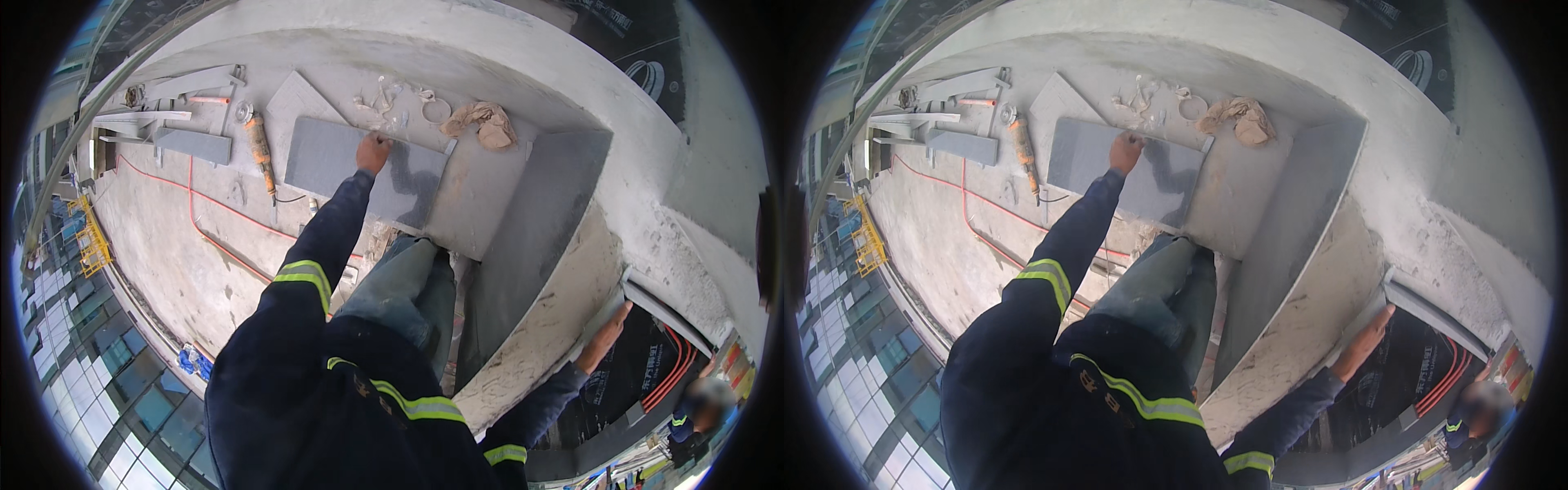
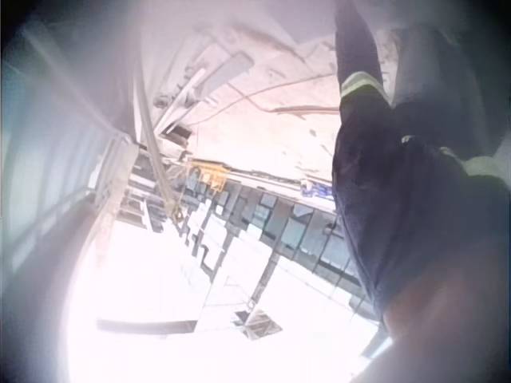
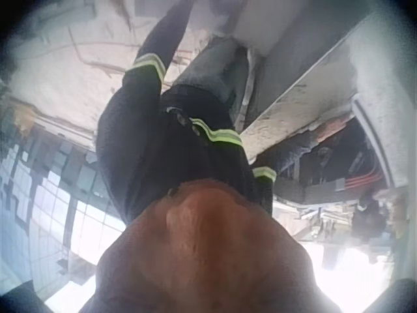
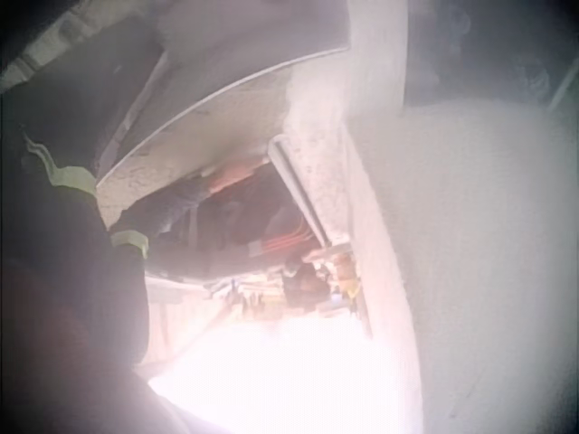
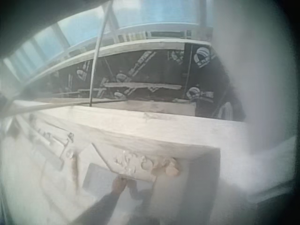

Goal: The person uses a handheld angle grinder to cut a stone slab, then lifts and positions the slab into a curved recess. They adjust the slab by hand and use a spirit level to check alignment, making small repositioning adjustments until the slab sits flush.

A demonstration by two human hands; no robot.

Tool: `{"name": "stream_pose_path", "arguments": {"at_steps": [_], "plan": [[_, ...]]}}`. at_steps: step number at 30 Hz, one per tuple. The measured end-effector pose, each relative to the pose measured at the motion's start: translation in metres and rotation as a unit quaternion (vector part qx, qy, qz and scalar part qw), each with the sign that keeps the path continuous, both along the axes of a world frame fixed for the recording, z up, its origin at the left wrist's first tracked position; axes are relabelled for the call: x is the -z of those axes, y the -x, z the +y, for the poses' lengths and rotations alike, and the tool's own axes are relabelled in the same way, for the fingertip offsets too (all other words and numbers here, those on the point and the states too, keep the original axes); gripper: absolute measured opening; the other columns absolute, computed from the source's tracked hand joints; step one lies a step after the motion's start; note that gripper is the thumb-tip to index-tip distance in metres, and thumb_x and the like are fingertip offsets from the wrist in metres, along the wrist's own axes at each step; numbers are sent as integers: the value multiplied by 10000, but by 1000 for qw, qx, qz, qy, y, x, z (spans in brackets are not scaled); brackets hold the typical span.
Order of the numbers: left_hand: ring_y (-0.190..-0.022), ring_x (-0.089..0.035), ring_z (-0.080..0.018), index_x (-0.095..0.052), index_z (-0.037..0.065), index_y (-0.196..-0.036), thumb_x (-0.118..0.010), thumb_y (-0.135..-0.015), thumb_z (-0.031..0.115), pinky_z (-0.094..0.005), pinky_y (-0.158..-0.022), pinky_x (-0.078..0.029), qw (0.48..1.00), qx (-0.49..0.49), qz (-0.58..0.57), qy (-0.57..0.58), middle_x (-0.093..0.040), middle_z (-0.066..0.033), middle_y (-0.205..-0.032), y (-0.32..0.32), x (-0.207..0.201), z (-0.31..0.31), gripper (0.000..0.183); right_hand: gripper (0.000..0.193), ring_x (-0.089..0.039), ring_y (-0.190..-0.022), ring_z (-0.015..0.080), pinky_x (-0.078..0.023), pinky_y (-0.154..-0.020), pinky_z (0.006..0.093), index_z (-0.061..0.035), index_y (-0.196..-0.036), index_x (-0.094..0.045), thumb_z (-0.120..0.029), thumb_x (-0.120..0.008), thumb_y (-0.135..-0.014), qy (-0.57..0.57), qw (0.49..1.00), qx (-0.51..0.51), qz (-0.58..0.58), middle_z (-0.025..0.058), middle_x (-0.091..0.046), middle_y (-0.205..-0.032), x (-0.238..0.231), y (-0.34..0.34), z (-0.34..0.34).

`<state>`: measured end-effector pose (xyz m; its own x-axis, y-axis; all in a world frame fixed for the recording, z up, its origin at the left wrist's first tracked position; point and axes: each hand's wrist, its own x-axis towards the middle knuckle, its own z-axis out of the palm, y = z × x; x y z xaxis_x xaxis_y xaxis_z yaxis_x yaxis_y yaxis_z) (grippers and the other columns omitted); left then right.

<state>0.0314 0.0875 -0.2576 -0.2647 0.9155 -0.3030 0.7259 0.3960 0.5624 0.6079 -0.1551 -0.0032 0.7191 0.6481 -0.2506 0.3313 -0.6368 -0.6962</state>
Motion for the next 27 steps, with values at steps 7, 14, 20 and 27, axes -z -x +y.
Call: {"name": "stream_pose_path", "arguments": {"at_steps": [7, 14, 20, 27], "plan": [[-1034, -699, -416, -630, 42, -1110, -810, -835, 377, -482, -892, -565, 983, -16, 180, 14, -711, -200, -1062, -49, 73, 77, 469, 730, -328, -1520, 300, -227, -1249, 378, 119, -1547, -327, -477, -330, -1126, 19, 999, -29, -15, 256, -353, -1626, 10, -19, -21], [-886, -759, -300, -622, 18, -1073, -647, -953, 73, -407, -685, -639, 936, -61, -332, 98, -681, -127, -950, -12, 86, 78, 134, 774, -452, -1418, 299, -321, -1173, 359, 133, -1524, -364, -524, -334, -1117, 47, 999, 9, 15, 245, -475, -1544, 9, -23, -22], [-815, -753, -293, -531, 65, -1032, -572, -960, -27, -400, -645, -655, 824, -179, -532, 83, -683, -122, -926, -13, 20, 60, 123, 757, -515, -1344, 289, -358, -1143, 368, 143, -1468, -441, -521, -349, -1115, -4, 997, -20, -74, 255, -544, -1473, 14, -10, -21], [-971, -737, -321, -474, 106, -1209, -602, -1028, 148, -436, -742, -644, 813, -143, -563, 42, -671, -207, -1148, 5, 13, 61, 227, 740, -591, -1114, 242, -448, -1013, 368, 165, -1358, -545, -512, -368, -1115, -19, 999, 38, 25, 197, -664, -1266, -9, 18, 13]]}}
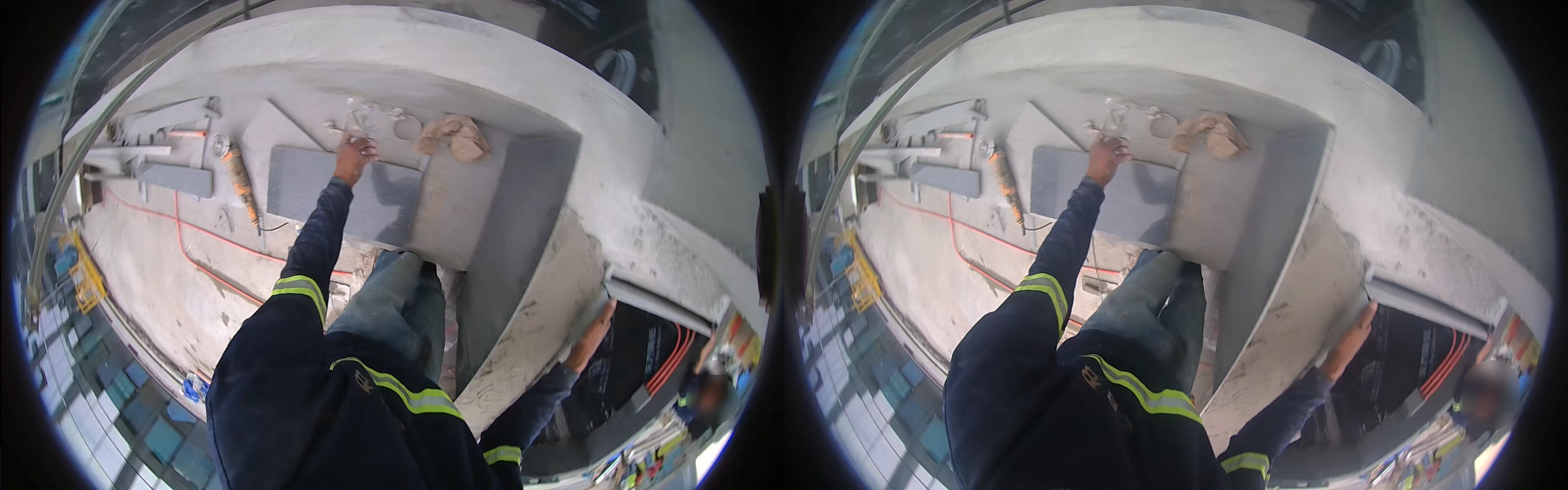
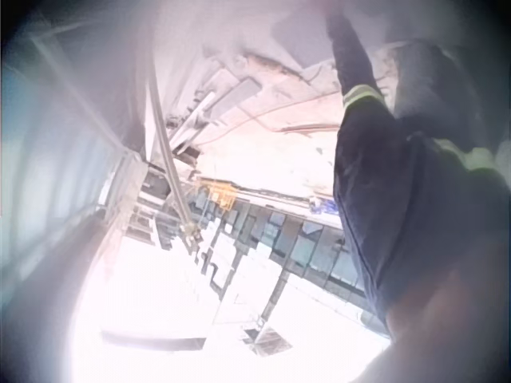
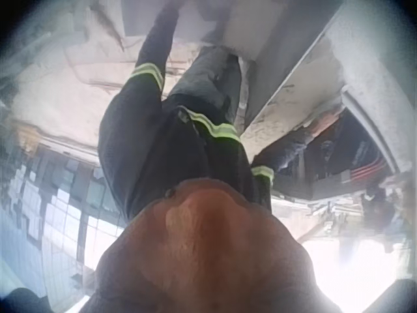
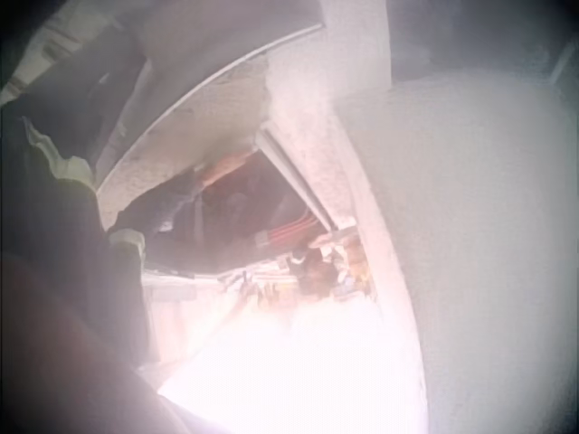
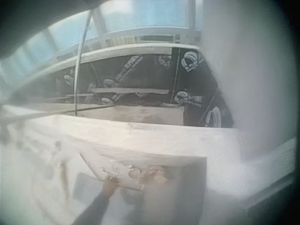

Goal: The person uses a handheld angle grinder to cut a stone slab, then lifts and positions the slab into a curved recess. They adjust the slab by hand and use a spirit level to check alignment, making small repositioning adjustments until the slab sits flush.

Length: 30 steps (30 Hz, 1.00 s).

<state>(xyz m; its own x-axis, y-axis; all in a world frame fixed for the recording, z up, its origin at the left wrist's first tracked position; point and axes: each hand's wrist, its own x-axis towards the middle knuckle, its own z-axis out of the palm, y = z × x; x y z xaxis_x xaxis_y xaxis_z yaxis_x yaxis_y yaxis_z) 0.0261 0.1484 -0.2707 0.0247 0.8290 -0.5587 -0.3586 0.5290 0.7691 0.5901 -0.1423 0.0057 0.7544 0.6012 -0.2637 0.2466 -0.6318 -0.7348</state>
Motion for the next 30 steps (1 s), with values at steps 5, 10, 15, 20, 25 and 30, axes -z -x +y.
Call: {"name": "stream_pose_path", "arguments": {"at_steps": [5, 10, 15, 20, 25, 30], "plan": [[-1214, -655, -361, -494, 88, -1314, -592, -1054, 345, -496, -882, -628, 977, 86, 61, -185, -594, -175, -1335, -8, 10, -20, 379, 689, -592, -1114, 207, -448, -1028, 342, 107, -1376, -584, -498, -400, -1105, 68, 994, 74, 39, 135, -699, -1237, -12, 2, 16], [-890, -733, -262, -543, 52, -1154, -618, -998, 107, -398, -808, -628, 978, 176, 76, -85, -678, -119, -1014, -79, -77, -30, 182, 705, -570, -1243, 223, -412, -1078, 317, 114, -1356, -591, -524, -468, -1082, -2, 996, 64, 65, 138, -641, -1333, 3, -13, 3], [-791, -706, -171, -597, -2, -1193, -628, -966, 13, -330, -730, -613, 974, 200, 3, -111, -691, -96, -949, -195, -219, -60, 230, 747, -530, -1320, 293, -396, -1129, 398, 104, -1439, -501, -546, -443, -1076, -171, 918, 105, 342, 221, -548, -1449, -11, -22, -3], [-758, -691, -141, -625, -15, -1224, -643, -978, 51, -290, -710, -593, 940, 298, -30, -164, -694, -82, -937, -285, -330, -83, 256, 870, -588, -1160, 352, -462, -1053, 449, 89, -1469, -412, -652, -473, -1018, -197, 882, 286, 319, 237, -580, -1304, 18, -51, -4], [-718, -663, -99, -637, -31, -1162, -638, -994, 83, -242, -628, -546, 885, 438, -42, -152, -690, -70, -890, -360, -340, -81, 203, 917, -467, -1353, 396, -366, -1131, 556, 50, -1545, -306, -678, -439, -1003, -243, 827, 346, 370, 279, -417, -1505, 21, -61, 17], [-650, -624, -94, -638, -40, -1098, -666, -962, 111, -250, -558, -516, 862, 488, 5, -135, -648, -51, -811, -434, -319, -75, 206, 904, -299, -1497, 411, -183, -1198, 654, 35, -1595, -212, -647, -332, -1013, -278, 654, 493, 503, 260, -268, -1635, 54, -113, 27]]}}
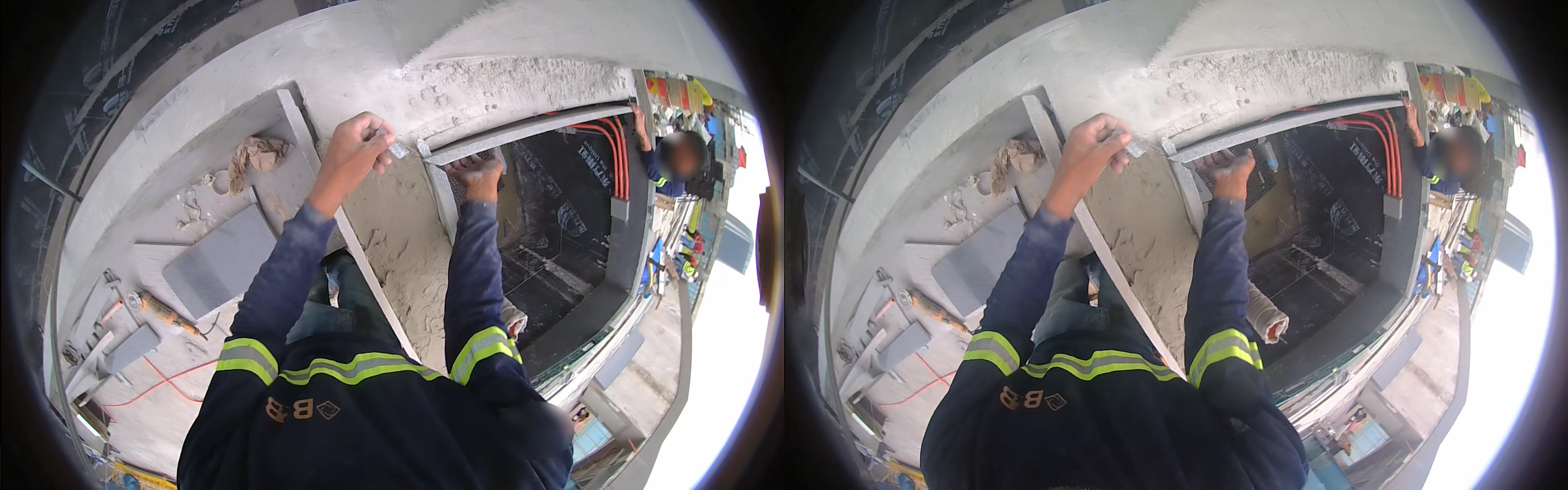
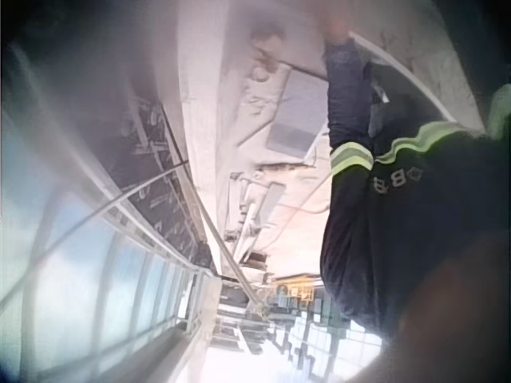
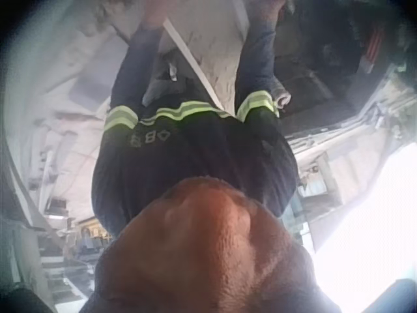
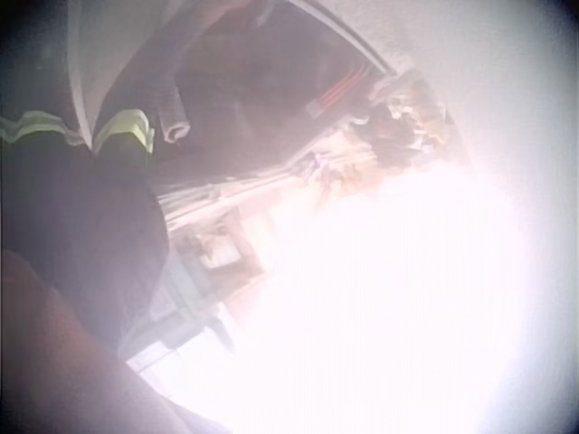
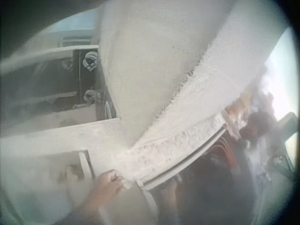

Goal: The person uses a handheld angle grinder to cut a stone slab, then lifts and positions the slab into a curved recess. They adjust the slab by hand and use a spirit level to check alignment, making small repositioning adjustments until the slab sits flush.

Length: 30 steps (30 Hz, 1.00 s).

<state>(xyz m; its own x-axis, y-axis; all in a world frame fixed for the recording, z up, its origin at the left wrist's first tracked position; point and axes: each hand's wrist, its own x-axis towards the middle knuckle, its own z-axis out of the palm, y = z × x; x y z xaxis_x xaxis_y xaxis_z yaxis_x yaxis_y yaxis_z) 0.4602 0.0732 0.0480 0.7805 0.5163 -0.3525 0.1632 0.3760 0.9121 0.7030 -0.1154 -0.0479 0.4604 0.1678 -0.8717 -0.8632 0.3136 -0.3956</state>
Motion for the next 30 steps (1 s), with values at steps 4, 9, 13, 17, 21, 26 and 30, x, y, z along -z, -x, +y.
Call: {"name": "stream_pose_path", "arguments": {"at_steps": [4, 9, 13, 17, 21, 26, 30], "plan": [[-627, -626, -114, -647, -38, -1092, -694, -936, 125, -279, -514, -524, 992, 107, 61, -18, -645, -55, -801, -58, 39, 8, 230, 886, -316, -1489, 412, -155, -1194, 664, 22, -1600, -221, -625, -338, -1006, 20, 1000, -9, -16, 241, -276, -1640, 43, -8, -6], [-556, -607, -136, -662, -48, -1042, -701, -897, 120, -302, -477, -523, 934, 281, 205, -77, -629, -57, -740, -90, 30, 22, 225, 881, -316, -1490, 409, -155, -1191, 664, 13, -1601, -229, -626, -338, -1003, -9, 1000, -13, -3, 232, -278, -1643, 48, -3, 9], [-566, -639, -167, -655, -19, -853, -685, -894, 132, -318, -493, -544, 908, 310, 244, -143, -647, -84, -710, -97, 32, 20, 160, 878, -316, -1491, 407, -154, -1189, 665, 6, -1602, -236, -626, -339, -1001, -22, 1000, -17, 6, 224, -281, -1645, 31, 8, 16], [-555, -641, -171, -652, -11, -840, -657, -889, 151, -326, -493, -542, 897, 322, 256, -157, -651, -82, -702, -112, 29, 13, 169, 845, -328, -1481, 400, -154, -1172, 679, -54, -1596, -303, -639, -341, -989, 38, 998, 33, 36, 184, -333, -1629, 39, 1, 8], [-531, -626, -159, -668, -4, -857, -667, -889, 172, -323, -476, -517, 903, 306, 248, -173, -662, -68, -705, -100, 48, 19, 179, 769, -439, -1384, 431, -248, -1129, 701, -122, -1534, -430, -649, -410, -975, 32, 998, 23, 44, 151, -420, -1577, 90, -21, 11], [-526, -609, -127, -681, 1, -929, -710, -905, 205, -292, -457, -500, 908, 292, 234, -191, -645, -54, -708, -98, 45, 9, 207, 603, -615, -1219, 402, -475, -1050, 585, -29, -1409, -547, -479, -474, -1015, -95, 990, 78, -66, 185, -615, -1374, 144, -49, 15], [-570, -650, -160, -672, -4, -882, -684, -883, 212, -324, -523, -540, 901, 295, 254, -191, -670, -88, -703, -104, 45, 10, 217, 551, -659, -1163, 404, -541, -1008, 539, 15, -1377, -561, -409, -485, -1034, -178, 963, 132, -151, 212, -657, -1310, 173, -38, 27]]}}
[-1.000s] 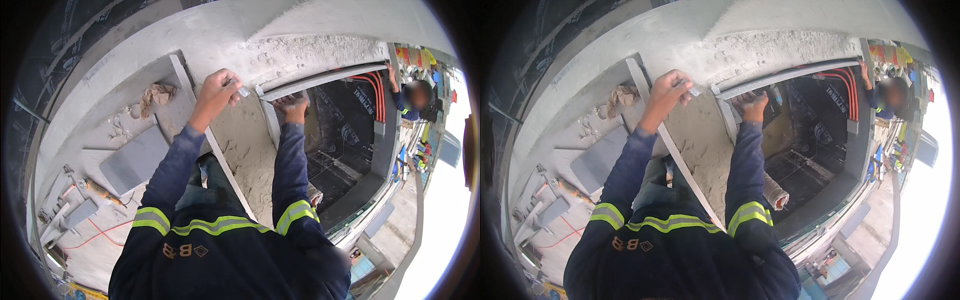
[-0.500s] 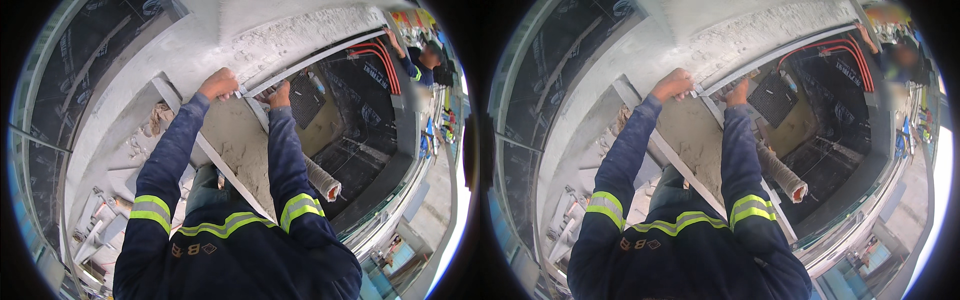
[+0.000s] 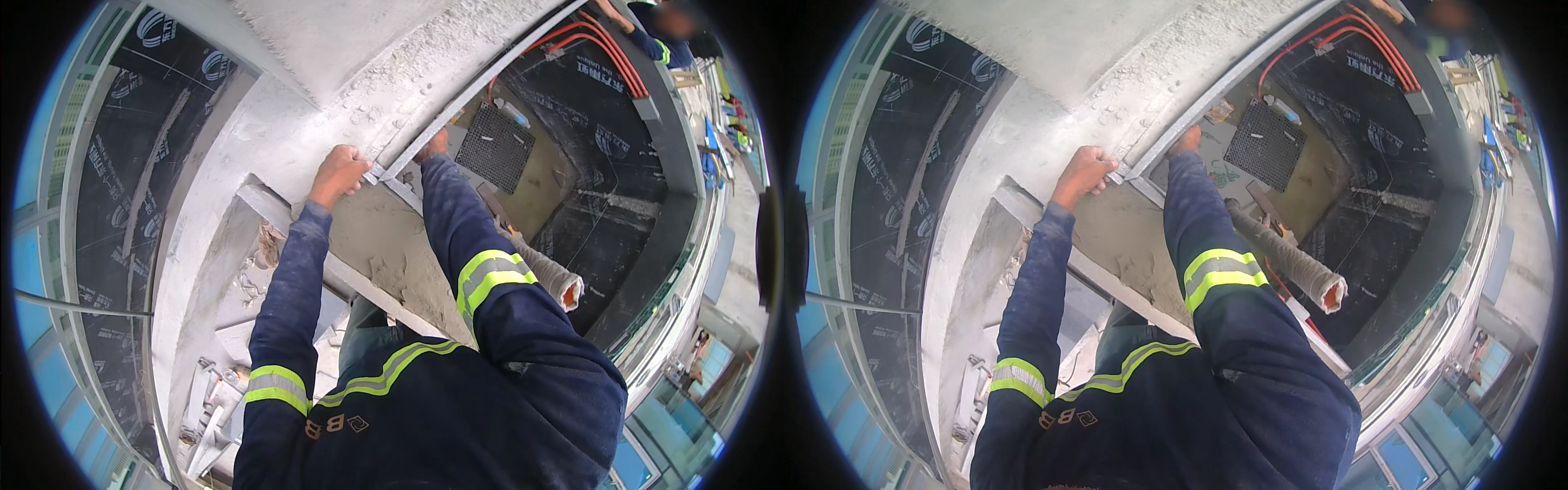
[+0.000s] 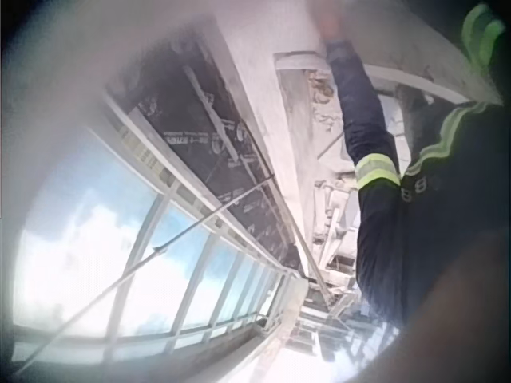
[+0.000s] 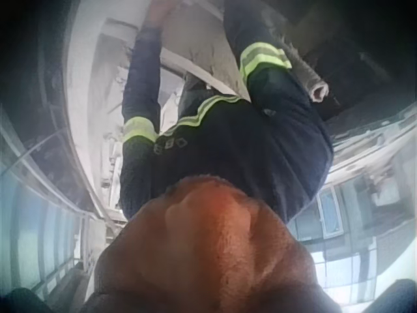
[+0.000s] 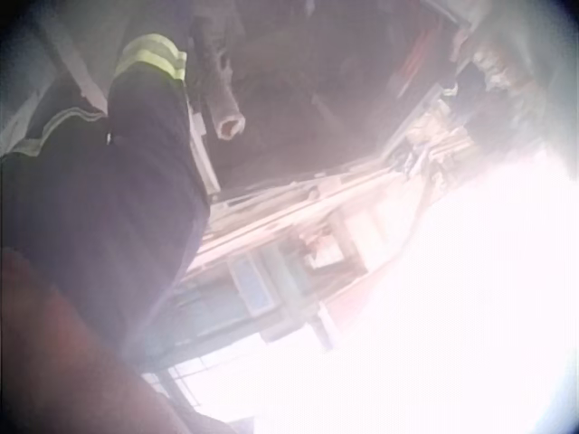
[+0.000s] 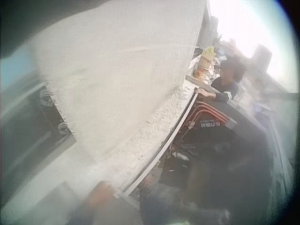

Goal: The person uses a handheld angle grinder to cut a stone slab, then lifts and positions the slab into a curved recess. They adjust the slab by hand and use a spirit level to check alignment, making small repositioning adjustments until the slab sits flush.

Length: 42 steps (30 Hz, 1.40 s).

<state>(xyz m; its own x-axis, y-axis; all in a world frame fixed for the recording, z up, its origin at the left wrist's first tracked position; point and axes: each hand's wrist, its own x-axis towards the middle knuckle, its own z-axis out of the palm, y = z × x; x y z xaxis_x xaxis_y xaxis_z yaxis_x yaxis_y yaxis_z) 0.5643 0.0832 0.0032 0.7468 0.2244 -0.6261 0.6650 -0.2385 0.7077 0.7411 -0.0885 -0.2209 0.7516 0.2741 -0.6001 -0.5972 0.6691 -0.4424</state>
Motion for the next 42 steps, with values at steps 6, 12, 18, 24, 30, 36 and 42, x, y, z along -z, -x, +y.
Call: {"name": "stream_pose_path", "arguments": {"at_steps": [6, 12, 18, 24, 30, 36, 42], "plan": [[-561, -651, -182, -679, -11, -893, -679, -884, 204, -345, -521, -550, 999, -30, 3, -34, -663, -89, -702, 2, 3, -4, 214, 685, -567, -1295, 430, -455, -1089, 615, -50, -1488, -490, -542, -386, -1023, -55, 995, -69, 49, 202, -546, -1480, -19, 5, 5], [-516, -608, -165, -688, -22, -906, -698, -877, 169, -337, -460, -501, 996, -78, -31, 5, -645, -92, -702, 14, -8, 33, 193, 831, -491, -1370, 447, -369, -1144, 653, -87, -1552, -420, -684, -394, -974, 19, 993, -97, 63, 196, -462, -1561, -45, 7, -1], [-550, -635, -124, -693, -32, -945, -745, -864, 86, -265, -410, -451, 977, -174, -115, -54, -687, -81, -767, 25, -18, 29, 152, 668, -551, -1319, 447, -410, -1092, 700, -42, -1528, -442, -502, -286, -1069, 10, 995, -79, 65, 205, -523, -1504, -66, 3, -1], [-665, -719, -164, -696, -96, -1040, -719, -899, 38, -274, -514, -566, 959, -201, -157, 122, -728, -128, -878, 22, -9, -5, 195, 663, -575, -1296, 441, -400, -1067, 737, -51, -1519, -463, -500, -285, -1065, -4, 992, -93, 91, 184, -546, -1490, -66, 3, 0], [-678, -728, -182, -709, -107, -1024, -701, -901, 20, -292, -551, -596, 973, -181, -101, 100, -723, -141, -853, 12, -2, -14, 177, 661, -554, -1324, 437, -390, -1091, 713, -58, -1521, -464, -494, -267, -1065, 17, 991, -86, 104, 179, -541, -1497, -75, 8, 1], [-639, -713, -174, -711, -91, -993, -707, -884, 19, -292, -546, -591, 974, -191, -86, 91, -720, -135, -804, 1, -10, -19, 155, 660, -559, -1307, 454, -412, -1080, 706, -27, -1515, -453, -476, -271, -1068, 28, 991, -92, 89, 214, -536, -1484, -64, 5, 1], [-603, -706, -172, -695, -53, -892, -715, -875, 21, -293, -537, -589, 989, -114, -87, 40, -715, -120, -779, -7, -13, -13, 79, 628, -559, -1287, 482, -435, -1061, 712, 20, -1503, -435, -424, -331, -1070, 31, 994, -95, 50, 276, -519, -1463, -39, 1, -11]]}}
